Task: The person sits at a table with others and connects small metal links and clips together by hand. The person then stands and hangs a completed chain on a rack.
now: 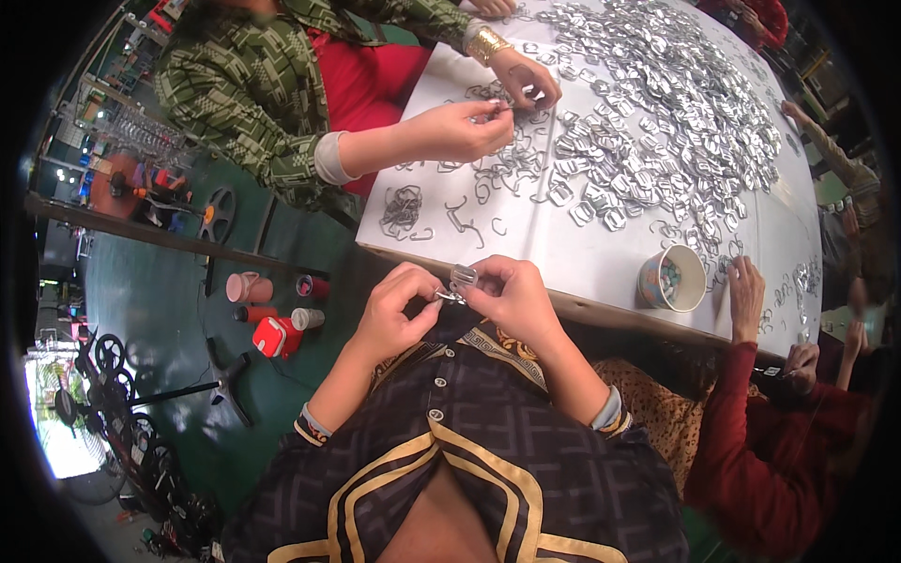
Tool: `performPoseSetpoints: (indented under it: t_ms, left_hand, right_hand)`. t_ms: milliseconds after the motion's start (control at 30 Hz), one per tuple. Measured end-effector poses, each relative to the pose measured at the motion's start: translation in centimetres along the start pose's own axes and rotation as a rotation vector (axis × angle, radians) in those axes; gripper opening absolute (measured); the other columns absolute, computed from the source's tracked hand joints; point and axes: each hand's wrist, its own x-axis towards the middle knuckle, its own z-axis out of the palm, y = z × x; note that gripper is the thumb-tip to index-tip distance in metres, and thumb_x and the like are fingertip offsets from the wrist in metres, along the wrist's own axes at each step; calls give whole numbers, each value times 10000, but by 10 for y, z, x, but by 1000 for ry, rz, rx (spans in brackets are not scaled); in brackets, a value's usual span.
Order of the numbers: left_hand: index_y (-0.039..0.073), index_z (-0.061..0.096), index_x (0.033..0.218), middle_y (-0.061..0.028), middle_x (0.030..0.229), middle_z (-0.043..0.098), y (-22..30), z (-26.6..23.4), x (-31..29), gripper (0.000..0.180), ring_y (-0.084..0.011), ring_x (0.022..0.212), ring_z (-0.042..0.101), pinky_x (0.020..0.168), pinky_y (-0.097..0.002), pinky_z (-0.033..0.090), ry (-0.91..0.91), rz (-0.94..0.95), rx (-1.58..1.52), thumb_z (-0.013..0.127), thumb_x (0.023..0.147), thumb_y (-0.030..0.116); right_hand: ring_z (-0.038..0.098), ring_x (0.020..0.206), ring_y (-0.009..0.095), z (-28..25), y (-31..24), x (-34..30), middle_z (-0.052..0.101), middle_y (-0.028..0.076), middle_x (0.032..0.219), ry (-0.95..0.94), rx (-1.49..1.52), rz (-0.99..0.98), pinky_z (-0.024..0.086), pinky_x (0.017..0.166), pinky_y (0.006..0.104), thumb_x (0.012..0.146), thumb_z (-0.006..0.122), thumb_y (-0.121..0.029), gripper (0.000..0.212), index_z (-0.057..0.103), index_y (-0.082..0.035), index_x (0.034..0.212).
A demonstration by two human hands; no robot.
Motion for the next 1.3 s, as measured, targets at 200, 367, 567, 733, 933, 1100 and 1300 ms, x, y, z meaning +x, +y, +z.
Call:
performPoseSetpoints:
  t_ms: [200, 367, 567, 733, 933, 1100, 1300]
  left_hand:
    - [14, 528, 798, -107, 783, 578, -1, 1, -2, 176, -305, 814, 575, 703, -400, 475, -44, 40, 51, 664, 694, -24]
    - [12, 526, 793, -113, 777, 576, -2, 2, -6, 186, -310, 816, 575, 698, -407, 474, -66, -17, 94, 673, 682, -18]
    - [8, 564, 804, -110, 788, 610, -5, 5, -7, 170, -293, 814, 599, 706, -388, 483, -48, -74, 71, 693, 695, -16]
    - [2, 656, 871, -106, 843, 667, -7, -8, 0, 158, -255, 841, 638, 734, -349, 503, -96, -111, -48, 702, 721, -17]
    - [-11, 697, 907, -117, 853, 672, -32, -9, 43, 109, -226, 799, 656, 694, -316, 515, -131, -192, 145, 663, 804, 7]
    - [29, 700, 893, -99, 844, 629, -71, 38, 89, 116, -274, 817, 617, 721, -376, 504, 10, 40, 418, 706, 784, 64]
    - [16, 666, 697, -103, 810, 615, -87, 78, 124, 61, -264, 833, 599, 707, -392, 488, -54, 224, 819, 629, 728, 53]
  right_hand:
    - [496, 575, 53, 11, -10, -5, 594, 10, 695, -42, -311, -113, 411, 524, 244, 779, 748, -41, 134, 687, 34, 872]
    - [581, 589, 137, 17, -13, -7, 598, 73, 723, -22, -476, -228, 457, 541, 272, 765, 742, -40, 122, 689, 32, 849]
    - [625, 636, 282, 25, -9, -11, 603, 105, 759, 100, -470, -393, 495, 583, 359, 756, 718, -68, 84, 683, -22, 817]
    - [631, 645, 278, 25, -8, -14, 599, 99, 786, 120, -427, -437, 505, 597, 351, 780, 714, -58, 102, 669, -25, 866]
    - [637, 661, 221, 19, -2, -18, 602, 88, 806, 125, -427, -464, 515, 569, 311, 780, 725, -33, 124, 661, -11, 884]
    - [645, 677, 221, 20, 2, -21, 601, 87, 823, 103, -409, -481, 525, 574, 317, 773, 728, -30, 141, 661, -16, 896]
    - [652, 678, 275, 18, 2, -27, 583, 102, 837, 62, -402, -445, 533, 618, 369, 753, 722, -42, 169, 658, -19, 907]
